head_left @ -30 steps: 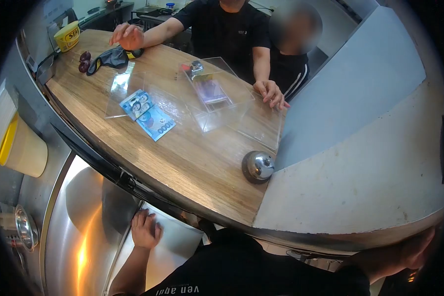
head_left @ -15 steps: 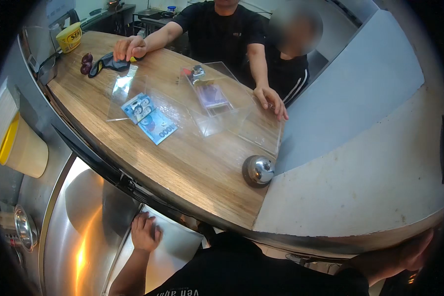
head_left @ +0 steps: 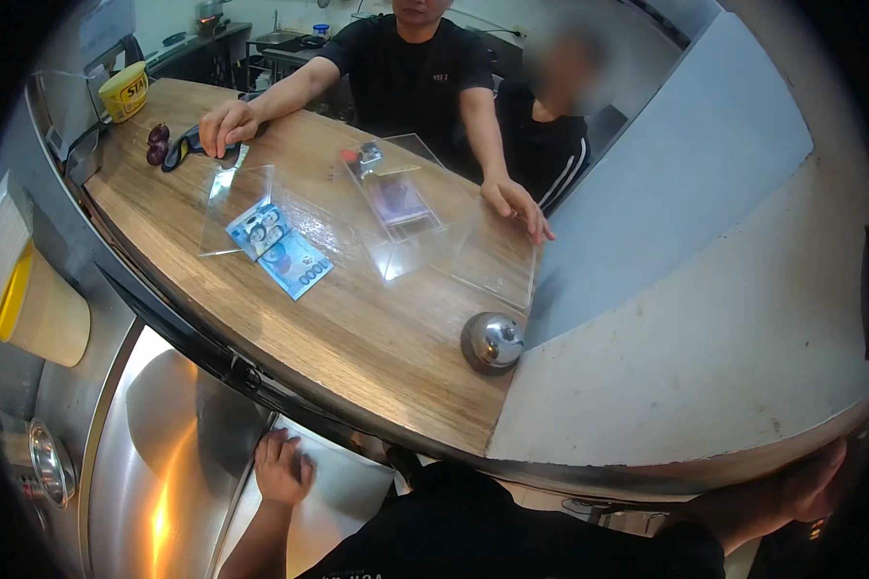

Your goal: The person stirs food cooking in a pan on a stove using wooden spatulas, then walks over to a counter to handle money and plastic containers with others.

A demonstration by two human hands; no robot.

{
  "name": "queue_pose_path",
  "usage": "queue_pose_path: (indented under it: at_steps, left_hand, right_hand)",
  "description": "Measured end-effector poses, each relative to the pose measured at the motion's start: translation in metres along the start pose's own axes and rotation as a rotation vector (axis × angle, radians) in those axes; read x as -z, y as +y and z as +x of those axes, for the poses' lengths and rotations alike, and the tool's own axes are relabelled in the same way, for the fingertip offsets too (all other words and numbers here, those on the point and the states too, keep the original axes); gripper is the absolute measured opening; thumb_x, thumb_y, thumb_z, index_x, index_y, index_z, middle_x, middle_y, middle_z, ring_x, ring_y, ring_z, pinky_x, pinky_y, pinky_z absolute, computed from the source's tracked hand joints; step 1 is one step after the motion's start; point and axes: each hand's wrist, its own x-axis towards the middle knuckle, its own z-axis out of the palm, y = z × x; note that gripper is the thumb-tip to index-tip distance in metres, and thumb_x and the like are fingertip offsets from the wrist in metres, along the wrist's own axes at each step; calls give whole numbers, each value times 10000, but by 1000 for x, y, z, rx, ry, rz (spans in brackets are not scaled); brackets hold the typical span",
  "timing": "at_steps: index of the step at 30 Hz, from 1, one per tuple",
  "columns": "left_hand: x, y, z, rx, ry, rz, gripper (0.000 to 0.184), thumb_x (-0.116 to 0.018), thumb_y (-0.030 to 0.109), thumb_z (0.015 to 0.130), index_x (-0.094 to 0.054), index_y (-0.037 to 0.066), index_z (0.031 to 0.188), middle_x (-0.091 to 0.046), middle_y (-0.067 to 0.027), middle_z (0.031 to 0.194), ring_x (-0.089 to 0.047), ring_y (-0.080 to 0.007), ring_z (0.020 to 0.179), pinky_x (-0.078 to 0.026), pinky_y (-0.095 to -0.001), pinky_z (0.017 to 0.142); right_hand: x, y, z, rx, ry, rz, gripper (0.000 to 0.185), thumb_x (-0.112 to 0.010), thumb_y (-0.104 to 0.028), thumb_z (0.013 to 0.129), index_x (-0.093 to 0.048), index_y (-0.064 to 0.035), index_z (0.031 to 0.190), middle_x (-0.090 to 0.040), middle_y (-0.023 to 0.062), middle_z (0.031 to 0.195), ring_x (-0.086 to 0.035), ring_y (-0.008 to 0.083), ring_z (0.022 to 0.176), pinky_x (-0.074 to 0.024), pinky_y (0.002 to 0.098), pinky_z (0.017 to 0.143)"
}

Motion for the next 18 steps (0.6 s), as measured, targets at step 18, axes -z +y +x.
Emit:
queue_pose_path:
  at_steps: [18]
  left_hand:
    - [-2,-3,-2,-19,3,2,416,-721,241,851,-679,89,1236,-633,-213,1381,-592,-467,1269,-465,-610,1107]
  right_hand:
    - [-2,1,0,12,-8,27,561,-608,-277,1141,-584,156,1497,-668,299,1469,-650,365,1345,-496,446,1164]
